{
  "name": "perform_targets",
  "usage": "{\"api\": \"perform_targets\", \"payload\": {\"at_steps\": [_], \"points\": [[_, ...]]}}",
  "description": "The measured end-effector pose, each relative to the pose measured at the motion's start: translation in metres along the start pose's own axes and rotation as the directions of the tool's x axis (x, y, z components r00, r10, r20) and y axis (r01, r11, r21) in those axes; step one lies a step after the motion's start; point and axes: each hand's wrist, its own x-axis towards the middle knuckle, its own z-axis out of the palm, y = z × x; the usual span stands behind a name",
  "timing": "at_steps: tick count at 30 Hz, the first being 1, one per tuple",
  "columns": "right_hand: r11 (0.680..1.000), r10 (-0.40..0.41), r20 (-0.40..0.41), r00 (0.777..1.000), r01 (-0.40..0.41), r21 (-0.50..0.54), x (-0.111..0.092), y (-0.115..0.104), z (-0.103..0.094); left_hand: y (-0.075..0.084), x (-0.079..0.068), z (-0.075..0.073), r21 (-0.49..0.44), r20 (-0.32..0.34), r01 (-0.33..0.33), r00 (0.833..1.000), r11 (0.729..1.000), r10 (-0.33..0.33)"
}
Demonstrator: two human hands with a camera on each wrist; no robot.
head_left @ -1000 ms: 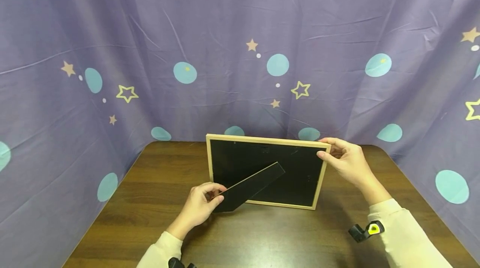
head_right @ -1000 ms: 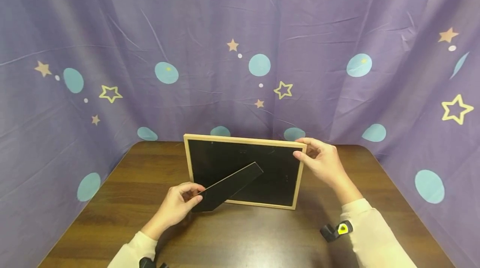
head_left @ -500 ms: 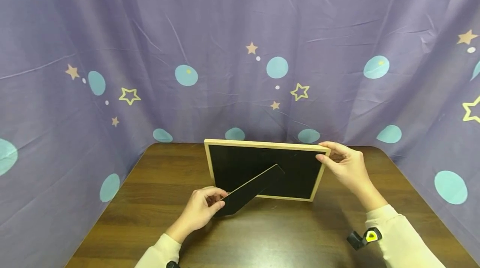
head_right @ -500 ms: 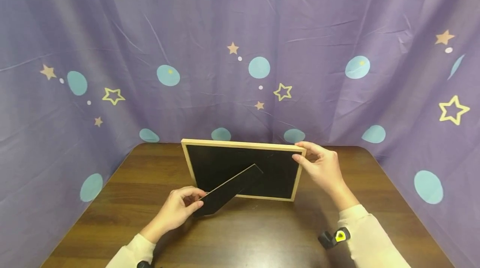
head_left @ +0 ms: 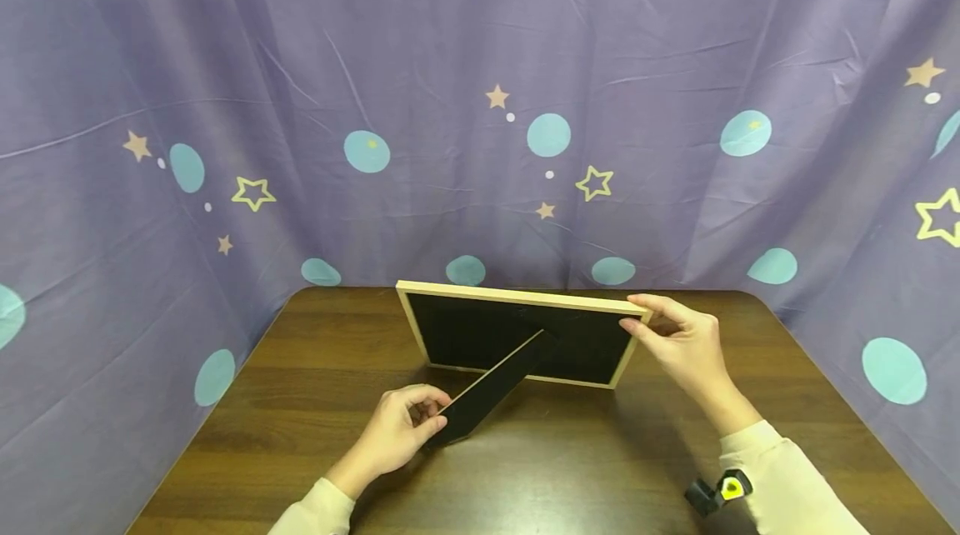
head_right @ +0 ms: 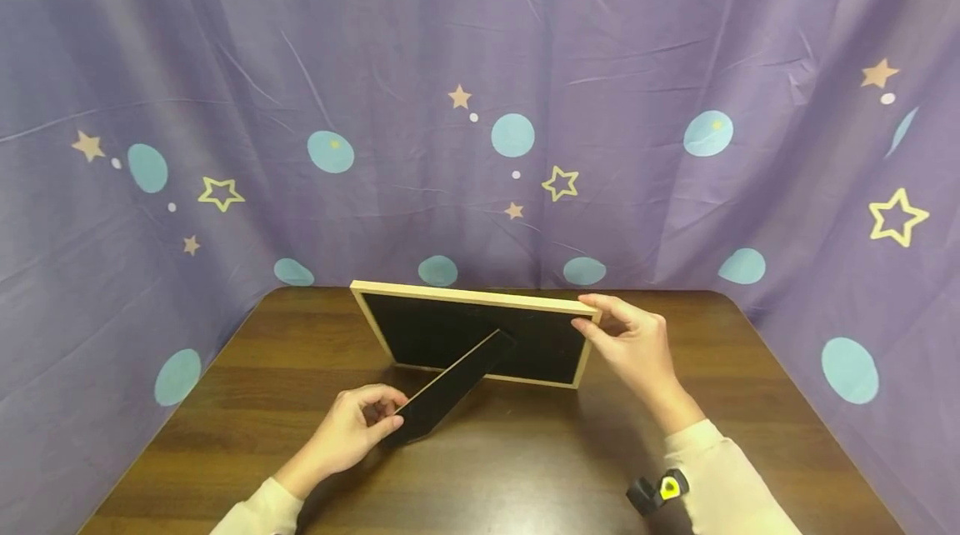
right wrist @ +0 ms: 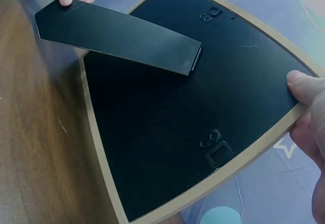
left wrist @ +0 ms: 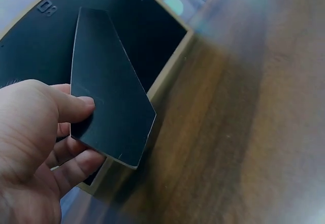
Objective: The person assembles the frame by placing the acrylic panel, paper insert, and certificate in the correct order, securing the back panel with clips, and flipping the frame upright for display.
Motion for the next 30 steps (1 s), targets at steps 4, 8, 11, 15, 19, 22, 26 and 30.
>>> {"api": "perform_targets", "payload": {"at_steps": [4,8,11,15,19,22,26,30], "points": [[1.000,-0.007,-0.002,1.000,0.007,0.024,-0.003,-0.003,0.003,0.001,-0.004,0.000,0.016,0.017,0.003,1.000,1.000,-0.004],[0.999,-0.029,-0.023,0.999,0.030,0.026,-0.006,-0.005,0.007,0.003,-0.007,0.002,0.029,0.005,0.005,1.000,1.000,-0.005],[0.999,-0.050,-0.044,0.998,0.051,0.018,-0.008,-0.006,0.011,0.019,-0.007,-0.002,0.024,-0.005,-0.007,1.000,1.000,0.007],[0.997,-0.069,-0.055,0.996,0.070,0.023,-0.008,-0.009,0.013,0.021,-0.008,-0.003,0.019,0.008,-0.024,1.000,1.000,0.024],[0.996,-0.075,-0.054,0.996,0.077,0.042,-0.008,-0.010,0.014,0.000,-0.010,0.001,0.019,0.021,-0.044,0.999,0.999,0.044],[0.996,-0.081,-0.055,0.995,0.083,0.038,-0.008,-0.012,0.014,-0.002,-0.010,0.001,0.010,0.027,-0.064,0.998,0.998,0.064],[0.995,-0.089,-0.056,0.995,0.090,0.030,-0.008,-0.013,0.015,-0.001,-0.011,0.001,-0.007,0.048,-0.081,0.996,0.997,0.081],[0.995,-0.094,-0.056,0.994,0.095,0.026,-0.010,-0.013,0.016,0.001,-0.012,0.002,-0.018,0.080,-0.084,0.993,0.996,0.085]]}}
